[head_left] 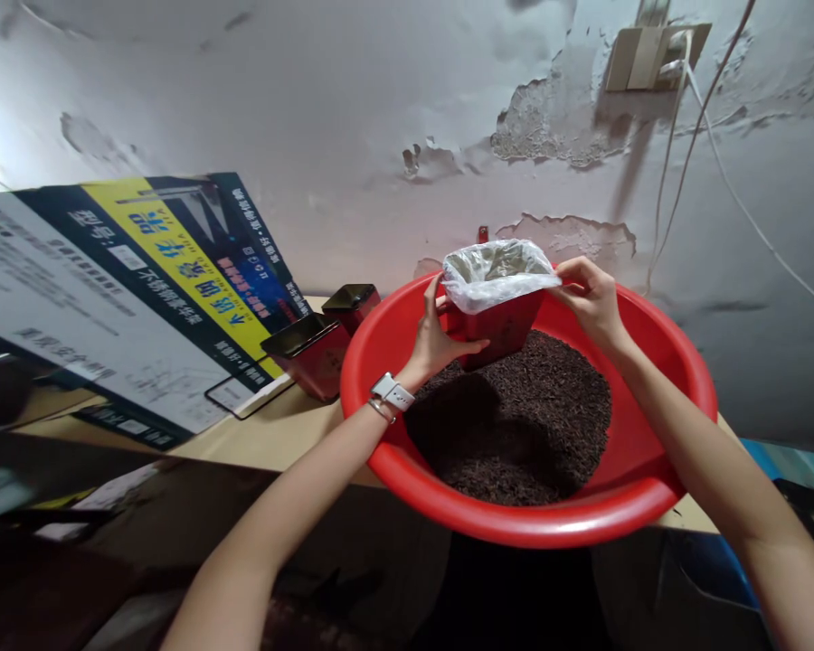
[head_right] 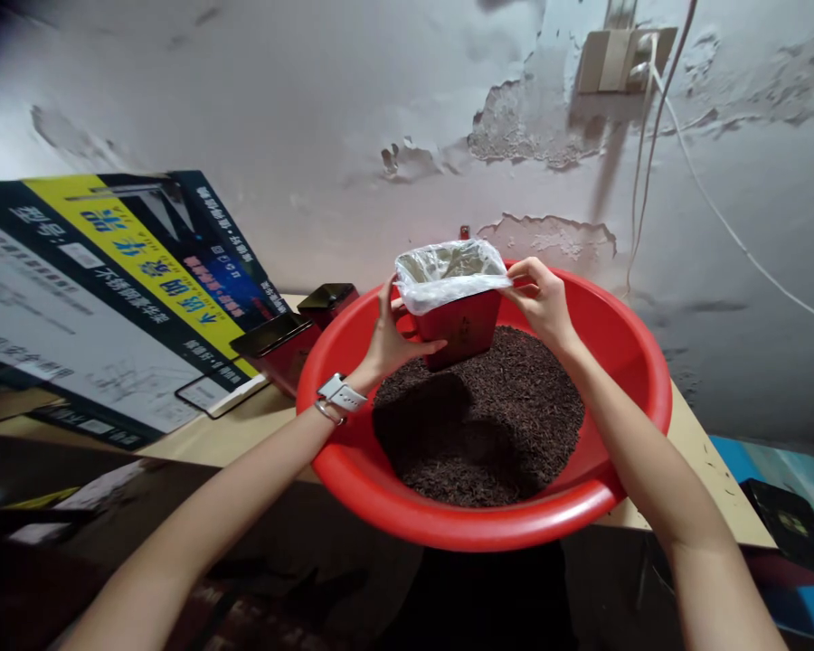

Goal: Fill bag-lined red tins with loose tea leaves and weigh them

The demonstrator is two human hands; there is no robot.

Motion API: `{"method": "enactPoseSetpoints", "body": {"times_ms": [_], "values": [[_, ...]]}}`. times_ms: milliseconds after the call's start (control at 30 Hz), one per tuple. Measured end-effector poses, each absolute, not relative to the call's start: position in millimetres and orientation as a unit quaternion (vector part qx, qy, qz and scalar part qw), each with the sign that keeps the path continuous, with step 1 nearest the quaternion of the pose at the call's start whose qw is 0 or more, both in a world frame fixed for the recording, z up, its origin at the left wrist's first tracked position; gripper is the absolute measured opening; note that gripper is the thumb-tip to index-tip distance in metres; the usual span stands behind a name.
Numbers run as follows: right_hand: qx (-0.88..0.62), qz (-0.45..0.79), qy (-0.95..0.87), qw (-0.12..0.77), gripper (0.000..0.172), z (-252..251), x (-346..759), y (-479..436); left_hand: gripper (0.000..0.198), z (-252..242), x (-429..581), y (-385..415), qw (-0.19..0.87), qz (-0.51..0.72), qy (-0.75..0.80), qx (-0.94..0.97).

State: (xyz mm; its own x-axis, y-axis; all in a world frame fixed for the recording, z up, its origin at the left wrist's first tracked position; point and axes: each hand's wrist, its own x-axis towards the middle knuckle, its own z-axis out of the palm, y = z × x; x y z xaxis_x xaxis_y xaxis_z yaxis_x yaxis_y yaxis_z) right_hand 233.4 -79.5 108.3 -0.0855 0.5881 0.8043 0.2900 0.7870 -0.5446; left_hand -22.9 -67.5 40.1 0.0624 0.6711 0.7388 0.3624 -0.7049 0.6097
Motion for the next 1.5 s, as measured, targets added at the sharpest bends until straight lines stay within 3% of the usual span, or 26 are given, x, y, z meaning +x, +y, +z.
{"method": "enactPoseSetpoints", "body": {"times_ms": [133,300,433,500,567,700,800,1000,1267,1500], "values": [[-0.282,-0.096,-0.747,0.595,0.019,93.0,222.6,-77.5,0.126,31.3,-20.0,-61.7,0.257,0.603,0.367,0.660],[-0.246,-0.215,-0.814,0.480,0.015,82.0,224.5,-72.6,0.110,36.8,-14.1,-75.1,0.410,0.585,0.360,0.601],[-0.272,-0.254,-0.807,0.459,0.011,80.0,219.1,-77.2,0.121,41.6,-13.2,-80.4,0.315,0.559,0.429,0.636],[-0.279,-0.245,-0.791,0.486,0.019,77.3,208.5,-83.7,0.126,41.4,-12.7,-80.4,0.229,0.530,0.458,0.676],[-0.280,-0.234,-0.784,0.503,0.025,73.0,196.1,-91.0,0.125,41.0,-12.0,-81.1,0.174,0.499,0.470,0.707],[-0.255,-0.228,-0.772,0.535,0.018,66.1,181.5,-102.5,0.122,43.1,-11.7,-84.9,0.091,0.481,0.469,0.735],[-0.184,-0.227,-0.784,0.548,0.026,63.5,180.2,-106.6,0.122,45.7,-12.3,-86.8,0.047,0.491,0.472,0.731],[-0.063,-0.238,-0.876,0.415,0.023,49.9,170.7,-111.6,0.117,42.8,-12.8,-82.5,0.112,0.511,0.440,0.730],[-0.256,-0.293,-0.768,0.508,0.024,72.6,179.3,-113.8,0.123,41.3,-15.0,-81.9,0.062,0.502,0.466,0.726],[-0.147,-0.282,-0.864,0.390,0.028,59.2,175.0,-108.0,0.130,39.8,-9.4,-84.9,0.142,0.470,0.491,0.720]]}}
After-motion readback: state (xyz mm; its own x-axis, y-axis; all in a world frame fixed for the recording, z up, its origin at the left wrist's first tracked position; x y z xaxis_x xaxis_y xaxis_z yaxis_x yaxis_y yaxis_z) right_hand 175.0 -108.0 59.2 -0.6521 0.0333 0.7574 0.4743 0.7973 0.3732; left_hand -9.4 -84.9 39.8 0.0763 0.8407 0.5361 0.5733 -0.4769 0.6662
